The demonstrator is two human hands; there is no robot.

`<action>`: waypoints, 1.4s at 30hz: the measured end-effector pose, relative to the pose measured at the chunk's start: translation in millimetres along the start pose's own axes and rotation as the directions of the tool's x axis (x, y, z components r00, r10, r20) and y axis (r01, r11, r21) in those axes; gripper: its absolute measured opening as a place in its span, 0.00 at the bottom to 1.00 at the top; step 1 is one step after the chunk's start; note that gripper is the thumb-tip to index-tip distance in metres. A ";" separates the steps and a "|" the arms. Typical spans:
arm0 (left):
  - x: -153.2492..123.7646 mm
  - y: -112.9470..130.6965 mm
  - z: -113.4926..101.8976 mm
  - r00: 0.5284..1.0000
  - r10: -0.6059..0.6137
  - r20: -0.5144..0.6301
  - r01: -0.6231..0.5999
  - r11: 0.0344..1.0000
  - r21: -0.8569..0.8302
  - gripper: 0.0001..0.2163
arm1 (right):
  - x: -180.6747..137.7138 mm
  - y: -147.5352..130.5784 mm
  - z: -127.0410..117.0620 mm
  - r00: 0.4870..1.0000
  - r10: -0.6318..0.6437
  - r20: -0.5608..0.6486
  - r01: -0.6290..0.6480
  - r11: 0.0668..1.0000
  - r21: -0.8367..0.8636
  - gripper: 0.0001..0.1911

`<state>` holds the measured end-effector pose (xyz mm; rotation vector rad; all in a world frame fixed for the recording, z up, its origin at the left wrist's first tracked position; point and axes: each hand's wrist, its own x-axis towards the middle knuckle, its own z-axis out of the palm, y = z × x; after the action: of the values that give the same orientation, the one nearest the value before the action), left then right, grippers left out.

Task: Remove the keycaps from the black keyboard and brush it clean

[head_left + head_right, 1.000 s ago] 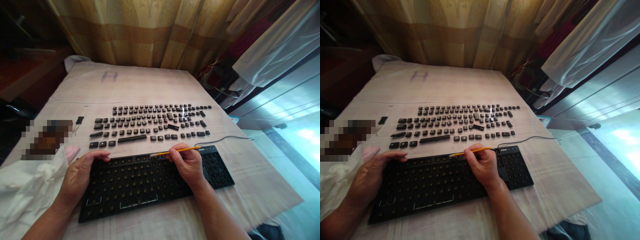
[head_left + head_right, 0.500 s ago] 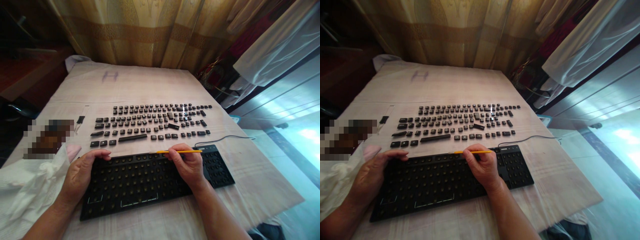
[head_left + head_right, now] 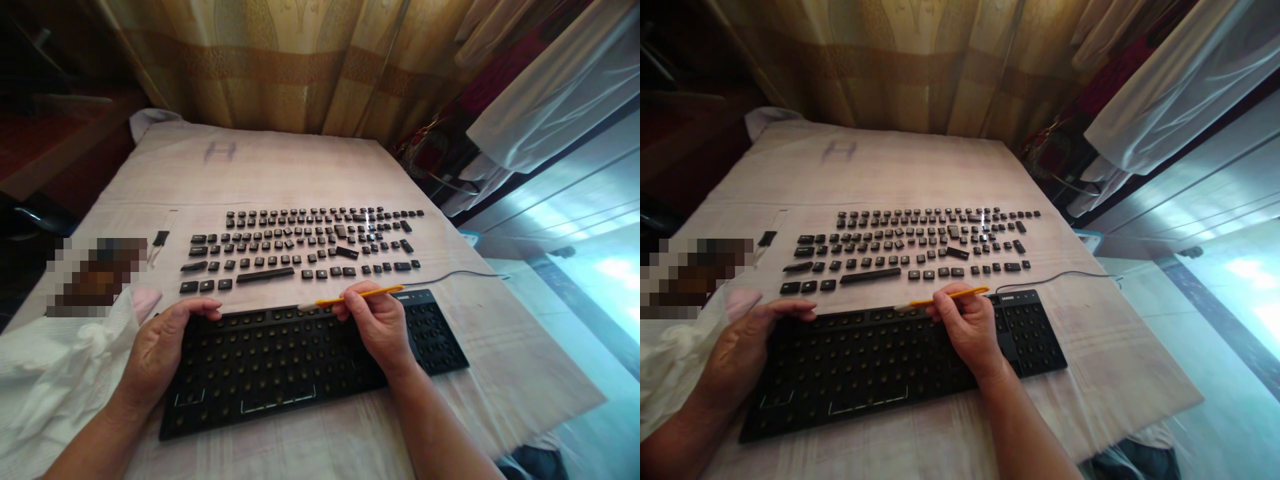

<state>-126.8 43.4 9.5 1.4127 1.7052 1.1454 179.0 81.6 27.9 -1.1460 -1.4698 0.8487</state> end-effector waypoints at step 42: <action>-0.7 -0.1 1.2 1.000 -0.023 -0.003 0.023 0.998 -0.061 0.26 | -3.1 3.1 5.0 0.982 -0.153 0.111 0.171 0.969 -0.178 0.07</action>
<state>-125.6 42.9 8.8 1.3515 1.6706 1.1785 174.7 79.8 23.0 -1.1156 -1.7275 0.6716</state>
